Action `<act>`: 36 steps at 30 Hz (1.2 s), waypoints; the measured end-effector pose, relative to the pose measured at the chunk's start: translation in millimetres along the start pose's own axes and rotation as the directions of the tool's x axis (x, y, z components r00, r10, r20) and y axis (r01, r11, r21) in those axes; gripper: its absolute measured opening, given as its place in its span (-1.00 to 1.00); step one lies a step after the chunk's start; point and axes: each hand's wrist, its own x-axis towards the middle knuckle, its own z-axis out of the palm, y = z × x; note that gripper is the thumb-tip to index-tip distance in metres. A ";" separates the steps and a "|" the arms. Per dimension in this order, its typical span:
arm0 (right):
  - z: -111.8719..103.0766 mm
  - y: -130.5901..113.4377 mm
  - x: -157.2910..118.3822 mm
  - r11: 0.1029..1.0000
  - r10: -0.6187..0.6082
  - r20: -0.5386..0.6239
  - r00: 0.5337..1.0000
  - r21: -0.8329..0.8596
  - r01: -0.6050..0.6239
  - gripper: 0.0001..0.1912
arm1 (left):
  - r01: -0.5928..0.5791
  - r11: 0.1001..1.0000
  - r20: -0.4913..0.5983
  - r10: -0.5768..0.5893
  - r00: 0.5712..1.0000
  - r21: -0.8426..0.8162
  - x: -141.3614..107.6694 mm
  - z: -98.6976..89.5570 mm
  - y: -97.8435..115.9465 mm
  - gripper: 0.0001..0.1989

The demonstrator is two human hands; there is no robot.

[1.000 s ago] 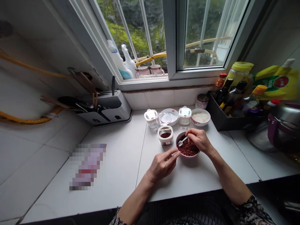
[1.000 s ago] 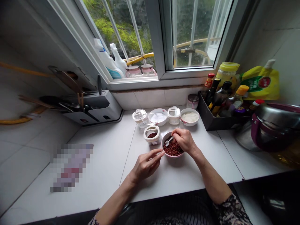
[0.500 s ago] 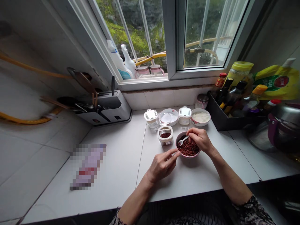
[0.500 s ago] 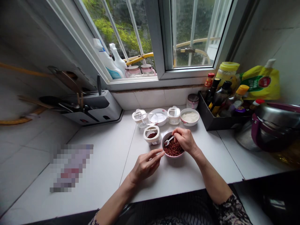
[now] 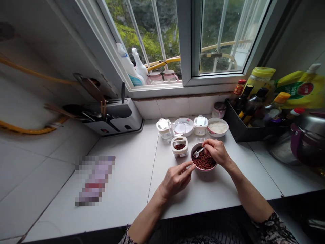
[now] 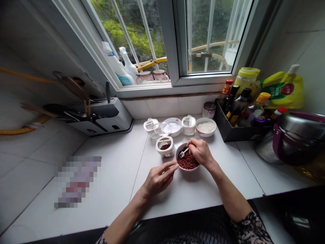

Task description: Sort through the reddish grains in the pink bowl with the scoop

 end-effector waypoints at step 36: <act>32.4 -22.8 -0.1 0.957 -0.290 -0.083 0.953 -0.029 0.288 -0.77 | 0.005 1.000 -0.003 -0.005 1.000 0.014 -0.4 1.1 0.5 -0.62</act>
